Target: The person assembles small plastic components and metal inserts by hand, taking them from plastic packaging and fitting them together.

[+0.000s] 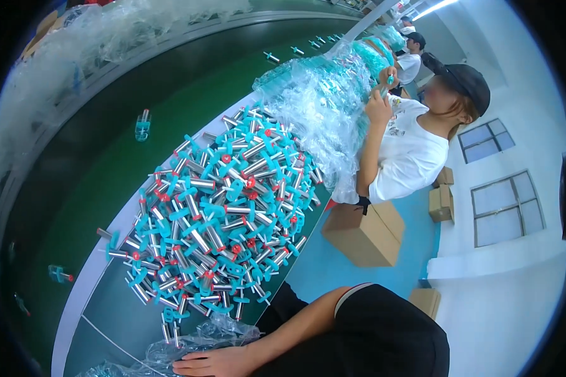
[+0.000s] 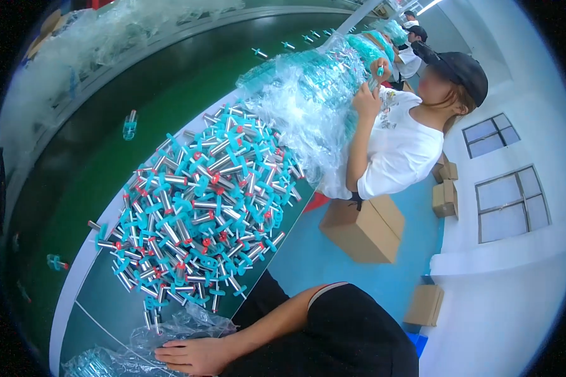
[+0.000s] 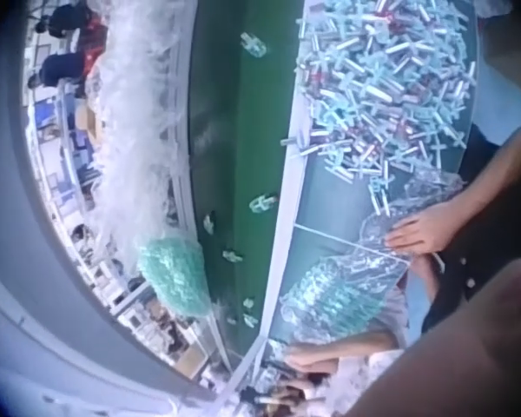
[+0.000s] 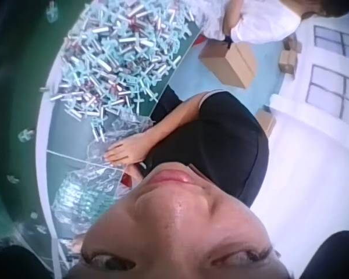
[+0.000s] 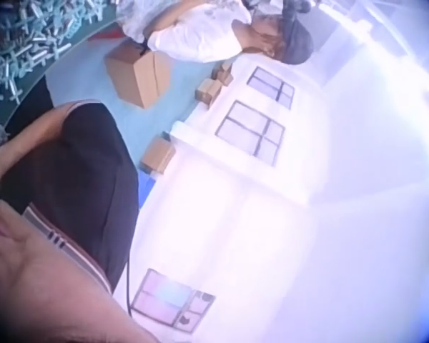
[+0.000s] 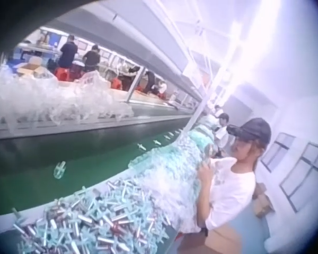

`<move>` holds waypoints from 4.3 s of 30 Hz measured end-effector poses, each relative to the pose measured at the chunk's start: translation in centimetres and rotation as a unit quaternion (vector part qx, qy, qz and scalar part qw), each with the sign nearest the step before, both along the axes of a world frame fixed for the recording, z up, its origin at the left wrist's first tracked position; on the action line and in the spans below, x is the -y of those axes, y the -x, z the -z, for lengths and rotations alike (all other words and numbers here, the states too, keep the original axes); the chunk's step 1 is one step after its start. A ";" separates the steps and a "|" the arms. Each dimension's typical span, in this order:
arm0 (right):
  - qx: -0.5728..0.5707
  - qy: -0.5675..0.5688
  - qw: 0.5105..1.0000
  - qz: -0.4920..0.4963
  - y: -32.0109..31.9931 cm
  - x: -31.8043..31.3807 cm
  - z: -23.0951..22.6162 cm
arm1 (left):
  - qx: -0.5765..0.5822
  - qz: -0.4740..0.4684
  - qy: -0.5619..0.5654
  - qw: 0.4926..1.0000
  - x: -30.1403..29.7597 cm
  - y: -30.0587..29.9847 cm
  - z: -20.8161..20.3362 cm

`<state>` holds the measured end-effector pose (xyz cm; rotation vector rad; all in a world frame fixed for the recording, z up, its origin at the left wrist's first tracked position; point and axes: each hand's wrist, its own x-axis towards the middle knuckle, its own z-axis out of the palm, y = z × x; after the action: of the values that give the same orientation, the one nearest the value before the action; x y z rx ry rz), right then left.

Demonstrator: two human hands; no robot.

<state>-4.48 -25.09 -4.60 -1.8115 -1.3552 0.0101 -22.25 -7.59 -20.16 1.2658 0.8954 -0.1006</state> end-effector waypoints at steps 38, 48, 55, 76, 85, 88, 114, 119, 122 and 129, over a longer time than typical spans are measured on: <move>0.066 0.060 0.996 -0.019 2.0 0.1 0.2 | 0.137 -0.165 0.070 0.974 0.4 8.1 -4.3; 0.091 -0.043 0.994 -0.046 2.9 -3.9 -5.4 | 0.229 -0.438 0.302 0.815 -3.4 5.9 -5.5; 0.159 -0.115 0.980 -0.024 -2.7 -10.4 -9.7 | 0.137 -0.403 0.185 0.885 -3.4 5.7 -12.0; 0.172 -0.110 0.979 0.026 -20.0 -10.4 -9.8 | 0.013 -0.188 0.206 0.960 -6.2 -3.9 -21.7; 0.143 -0.083 0.915 0.369 -20.9 12.9 -13.6 | 0.077 -0.066 0.238 0.966 -3.1 -3.1 -22.3; 0.183 0.209 0.810 0.516 -22.8 19.4 -15.9 | 0.121 -0.135 0.156 0.971 1.9 -3.2 -24.0; 0.167 0.336 0.877 0.301 -29.2 21.5 -20.0 | 0.337 0.054 0.206 0.917 6.6 -18.5 -23.9; -0.039 -0.071 0.978 0.193 -21.5 16.9 -19.3 | 0.366 0.058 0.033 0.928 7.0 -17.9 -23.8; -0.188 -0.147 0.970 0.049 -14.8 12.6 -16.0 | 0.393 0.063 -0.042 0.916 7.6 -17.4 -24.6; -0.359 -0.168 0.916 0.063 -9.2 9.1 -11.5 | 0.432 0.104 -0.113 0.889 8.2 -17.2 -25.2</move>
<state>4.72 -34.19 6.89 -1.3890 -0.6646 0.3242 -5.02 -15.75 5.07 1.4256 -0.0075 0.3892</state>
